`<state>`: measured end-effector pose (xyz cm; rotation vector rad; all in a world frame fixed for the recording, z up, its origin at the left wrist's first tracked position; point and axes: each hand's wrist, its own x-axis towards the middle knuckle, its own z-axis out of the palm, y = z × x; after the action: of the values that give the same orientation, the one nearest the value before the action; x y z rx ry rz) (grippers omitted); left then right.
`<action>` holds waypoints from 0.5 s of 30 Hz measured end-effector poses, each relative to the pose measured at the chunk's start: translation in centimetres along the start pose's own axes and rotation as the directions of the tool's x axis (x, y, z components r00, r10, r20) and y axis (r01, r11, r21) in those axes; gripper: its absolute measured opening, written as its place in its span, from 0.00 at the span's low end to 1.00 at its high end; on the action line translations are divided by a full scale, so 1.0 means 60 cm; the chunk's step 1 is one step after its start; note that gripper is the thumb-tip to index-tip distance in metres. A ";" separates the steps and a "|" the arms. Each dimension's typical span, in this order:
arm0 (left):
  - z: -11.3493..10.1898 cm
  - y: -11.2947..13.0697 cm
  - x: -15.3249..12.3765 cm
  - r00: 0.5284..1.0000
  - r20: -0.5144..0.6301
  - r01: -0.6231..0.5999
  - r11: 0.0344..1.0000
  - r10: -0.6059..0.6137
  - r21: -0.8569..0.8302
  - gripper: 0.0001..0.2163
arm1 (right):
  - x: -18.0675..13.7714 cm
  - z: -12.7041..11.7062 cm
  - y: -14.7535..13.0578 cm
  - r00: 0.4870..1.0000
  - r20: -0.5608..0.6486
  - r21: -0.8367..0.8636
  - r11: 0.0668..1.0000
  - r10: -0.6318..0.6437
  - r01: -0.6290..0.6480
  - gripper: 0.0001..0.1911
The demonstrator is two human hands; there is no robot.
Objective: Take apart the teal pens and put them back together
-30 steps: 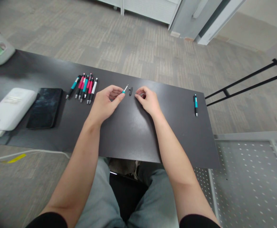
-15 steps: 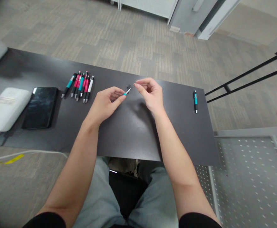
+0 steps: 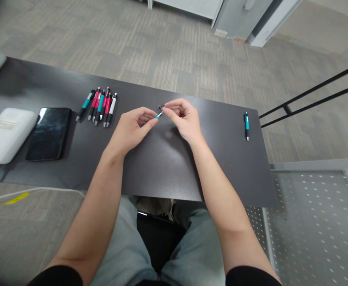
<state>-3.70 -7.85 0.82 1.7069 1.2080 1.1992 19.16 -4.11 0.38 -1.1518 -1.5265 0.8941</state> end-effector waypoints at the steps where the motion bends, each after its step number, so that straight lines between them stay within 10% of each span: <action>1: 0.001 0.000 0.000 1.000 -0.001 0.005 1.000 -0.005 -0.005 0.05 | -0.001 0.000 0.000 1.000 0.008 -0.011 1.000 0.003 -0.003 0.34; 15: -0.006 0.003 0.004 0.995 -0.088 0.046 0.998 -0.049 -0.039 0.05 | -0.004 -0.004 0.023 0.997 0.074 -0.163 0.986 -0.033 0.045 0.33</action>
<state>-3.93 -7.66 1.19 1.6036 1.2643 1.2724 19.74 -3.96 -0.91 -1.2137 -1.7007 0.8018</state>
